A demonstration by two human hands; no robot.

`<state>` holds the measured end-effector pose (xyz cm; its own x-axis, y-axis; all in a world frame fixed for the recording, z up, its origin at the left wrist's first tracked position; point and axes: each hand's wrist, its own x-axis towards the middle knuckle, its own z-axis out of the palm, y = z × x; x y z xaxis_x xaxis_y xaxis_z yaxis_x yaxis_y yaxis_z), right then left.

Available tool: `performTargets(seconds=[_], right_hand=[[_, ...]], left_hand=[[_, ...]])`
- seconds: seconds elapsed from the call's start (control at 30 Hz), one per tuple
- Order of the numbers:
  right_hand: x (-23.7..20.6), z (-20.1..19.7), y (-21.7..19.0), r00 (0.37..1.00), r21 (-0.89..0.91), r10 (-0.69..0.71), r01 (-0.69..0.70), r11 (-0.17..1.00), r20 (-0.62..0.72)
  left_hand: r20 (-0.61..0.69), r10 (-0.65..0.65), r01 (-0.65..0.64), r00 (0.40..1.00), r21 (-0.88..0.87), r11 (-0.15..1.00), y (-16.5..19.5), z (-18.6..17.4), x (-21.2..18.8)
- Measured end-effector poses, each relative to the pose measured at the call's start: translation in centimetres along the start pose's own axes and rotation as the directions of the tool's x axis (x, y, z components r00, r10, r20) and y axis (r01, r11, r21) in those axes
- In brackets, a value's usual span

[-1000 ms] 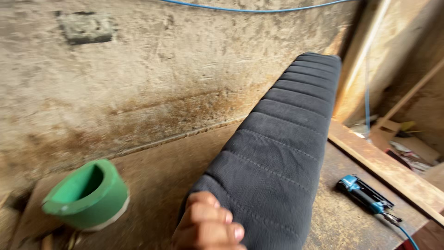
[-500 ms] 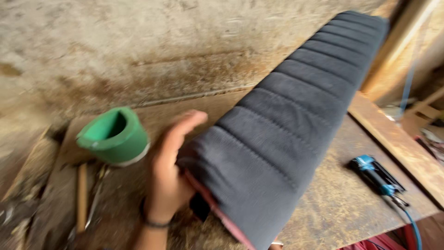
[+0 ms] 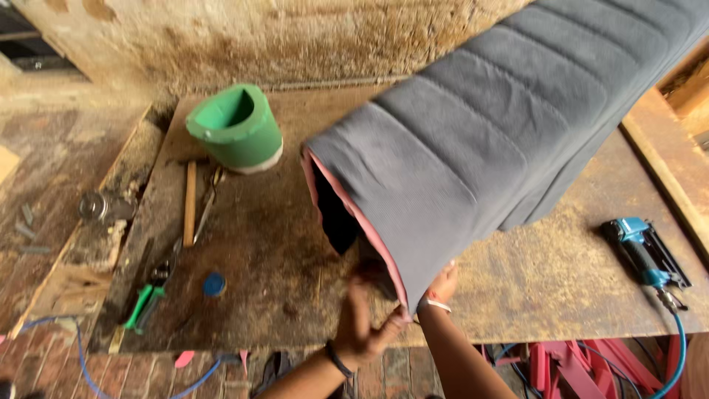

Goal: The person stretches a dark quilted fabric cover over a foam-padded seat back on a workbench, smoothing and aligning the fabric by hand. They staple the fabric edge to the frame using a pneumatic staple gun, trim excess fabric with scissors, and continue folding and stapling the remaining edges.

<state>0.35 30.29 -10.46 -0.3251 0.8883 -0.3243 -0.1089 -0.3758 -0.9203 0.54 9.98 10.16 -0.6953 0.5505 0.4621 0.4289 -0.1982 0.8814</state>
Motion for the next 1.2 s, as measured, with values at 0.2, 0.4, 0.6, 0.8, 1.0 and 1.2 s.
performTargets(seconds=[0.2,0.4,0.6,0.8,1.0,1.2], right_hand=[[-1.6,1.4,-1.3,0.992,-0.299,-0.082,0.05,0.953,-0.095],[-1.8,2.3,-2.3,0.989,-0.285,-0.033,-0.01,0.958,-0.147],[-1.7,2.1,-1.1,0.997,-0.301,-0.053,0.036,0.953,-0.049],[1.1,-2.5,-11.2,0.954,-0.325,-0.288,0.299,0.897,0.083],[-0.2,5.0,-42.2,0.021,0.2,-0.862,0.97,0.141,0.507],[-7.0,21.7,-49.2,0.364,-0.325,0.13,0.913,-0.248,0.922]], left_hand=[[-0.371,-0.518,0.558,0.77,-0.002,0.83,-9.3,8.2,-4.1],[-0.688,-0.312,0.489,0.656,0.072,0.869,-16.7,12.0,-6.8],[-0.365,-0.195,0.411,0.911,0.746,0.525,-19.4,7.9,-6.9],[-0.217,-0.163,0.271,0.962,0.813,0.515,-18.1,6.3,-5.8],[-0.133,-0.437,0.387,0.89,0.728,0.566,-17.7,5.4,-5.1],[-0.076,-0.013,0.057,0.997,0.626,0.778,-17.0,3.3,-3.8]])
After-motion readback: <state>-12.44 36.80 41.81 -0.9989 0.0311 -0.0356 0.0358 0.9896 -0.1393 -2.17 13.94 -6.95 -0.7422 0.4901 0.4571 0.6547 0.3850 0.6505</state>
